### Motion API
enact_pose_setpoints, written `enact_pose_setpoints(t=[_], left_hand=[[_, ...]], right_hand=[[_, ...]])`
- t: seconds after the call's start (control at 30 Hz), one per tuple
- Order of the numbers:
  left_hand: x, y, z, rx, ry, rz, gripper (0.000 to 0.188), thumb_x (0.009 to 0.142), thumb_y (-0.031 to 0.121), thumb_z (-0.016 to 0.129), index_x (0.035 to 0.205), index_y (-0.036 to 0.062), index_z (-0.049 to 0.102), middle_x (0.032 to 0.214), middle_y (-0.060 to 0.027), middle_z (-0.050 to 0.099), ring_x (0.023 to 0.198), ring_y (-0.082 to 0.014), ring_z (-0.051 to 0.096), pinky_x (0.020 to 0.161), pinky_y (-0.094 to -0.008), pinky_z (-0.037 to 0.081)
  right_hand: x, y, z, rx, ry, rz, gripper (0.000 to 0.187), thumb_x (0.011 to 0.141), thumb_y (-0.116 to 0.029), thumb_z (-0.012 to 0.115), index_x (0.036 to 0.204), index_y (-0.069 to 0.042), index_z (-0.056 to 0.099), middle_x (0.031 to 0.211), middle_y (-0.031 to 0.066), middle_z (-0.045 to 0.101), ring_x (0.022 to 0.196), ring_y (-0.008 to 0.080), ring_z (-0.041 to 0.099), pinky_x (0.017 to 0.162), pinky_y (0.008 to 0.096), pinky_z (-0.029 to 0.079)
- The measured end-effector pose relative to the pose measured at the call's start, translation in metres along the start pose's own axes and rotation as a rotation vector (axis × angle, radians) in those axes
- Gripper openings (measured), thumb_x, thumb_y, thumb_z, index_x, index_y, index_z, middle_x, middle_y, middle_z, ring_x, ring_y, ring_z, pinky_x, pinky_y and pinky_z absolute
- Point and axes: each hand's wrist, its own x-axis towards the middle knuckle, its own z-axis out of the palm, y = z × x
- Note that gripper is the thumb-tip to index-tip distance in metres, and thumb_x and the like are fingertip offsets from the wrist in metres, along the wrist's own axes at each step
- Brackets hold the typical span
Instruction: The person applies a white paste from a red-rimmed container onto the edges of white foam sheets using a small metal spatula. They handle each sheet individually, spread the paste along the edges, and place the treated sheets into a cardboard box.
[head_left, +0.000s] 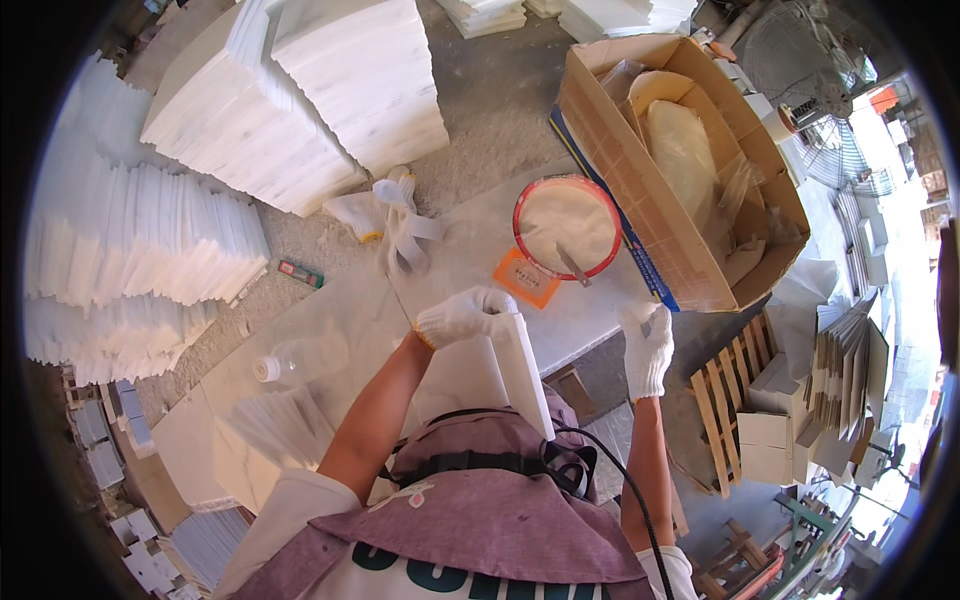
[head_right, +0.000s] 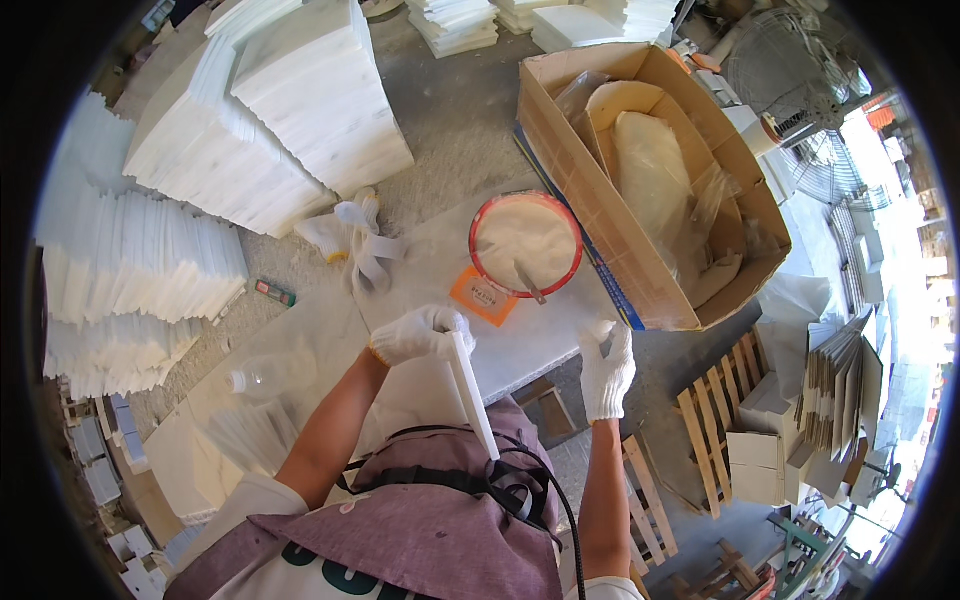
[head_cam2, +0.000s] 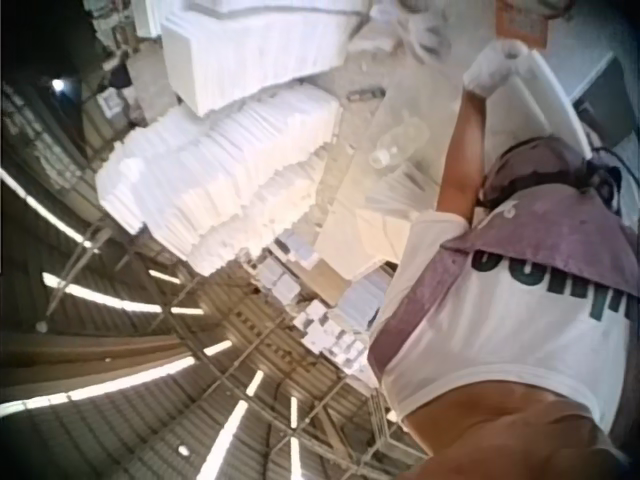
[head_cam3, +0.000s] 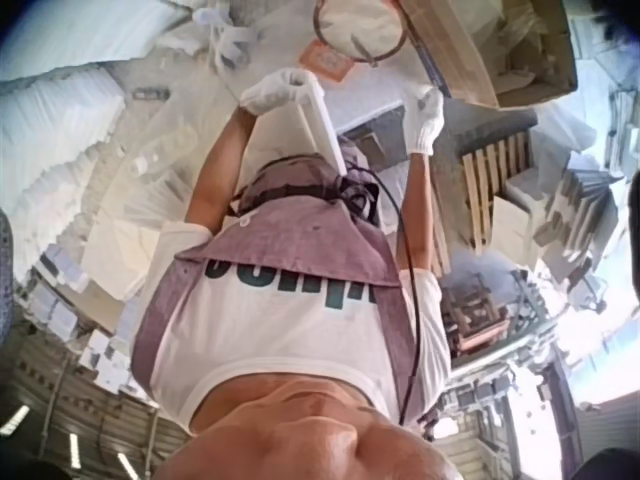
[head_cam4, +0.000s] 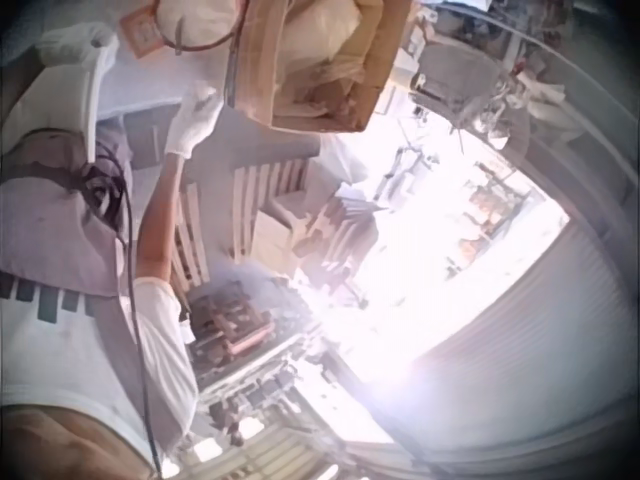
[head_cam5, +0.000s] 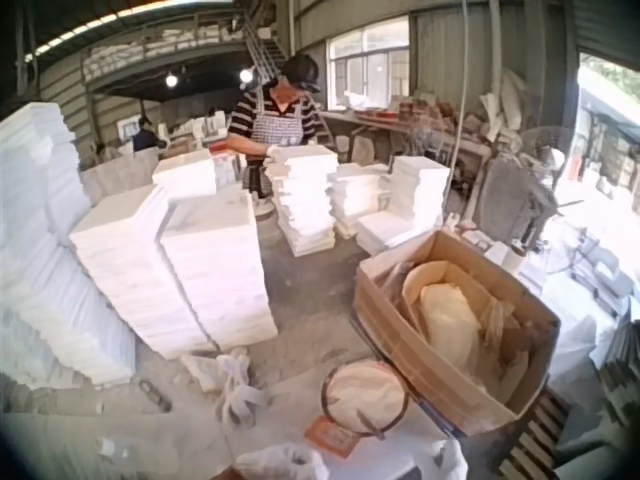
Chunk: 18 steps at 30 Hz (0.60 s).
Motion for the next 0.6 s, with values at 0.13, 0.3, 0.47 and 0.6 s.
enact_pose_setpoints(t=[0.13,0.3,0.47,0.6], left_hand=[[-0.002,0.019,0.004,0.047,0.046,-0.025,0.022,0.081,0.023,0.075,0.094,0.0058,0.069,0.086,0.0033,0.064,0.079,-0.0066,0.056,0.072,-0.024,0.045],[-0.001,0.031,0.007,0.066,0.103,-0.021,0.029,0.079,0.026,0.076,0.099,0.0064,0.07,0.089,0.0033,0.066,0.083,-0.0064,0.057,0.074,-0.0245,0.045],[0.0,0.04,0.02,0.05,0.219,0.008,0.017,0.077,0.019,0.07,0.087,0.0056,0.068,0.082,0.0023,0.062,0.072,-0.0074,0.052,0.066,-0.0242,0.042],[0.001,0.04,0.017,0.048,0.176,0.034,0.019,0.077,0.019,0.072,0.091,0.0062,0.069,0.085,0.0026,0.063,0.077,-0.0073,0.054,0.07,-0.0243,0.044]], right_hand=[[0.016,0.036,0.026,-0.048,0.134,-0.112,0.031,0.079,-0.018,0.073,0.108,-0.009,0.065,0.099,0.0118,0.069,0.088,0.0284,0.065,0.079,0.0359,0.051],[0.015,0.041,0.031,-0.088,0.125,-0.069,0.042,0.076,-0.013,0.074,0.116,-0.01,0.064,0.104,0.0098,0.069,0.09,0.0255,0.065,0.08,0.036,0.05],[0.002,0.03,0.017,-0.092,0.109,-0.021,0.057,0.078,-0.014,0.075,0.131,-0.008,0.056,0.115,0.0114,0.067,0.1,0.0254,0.064,0.088,0.035,0.049],[-0.029,0.036,-0.002,0.025,0.163,0.185,0.066,0.083,-0.017,0.074,0.141,-0.004,0.045,0.125,0.0147,0.063,0.114,0.0223,0.061,0.096,0.0322,0.047]])
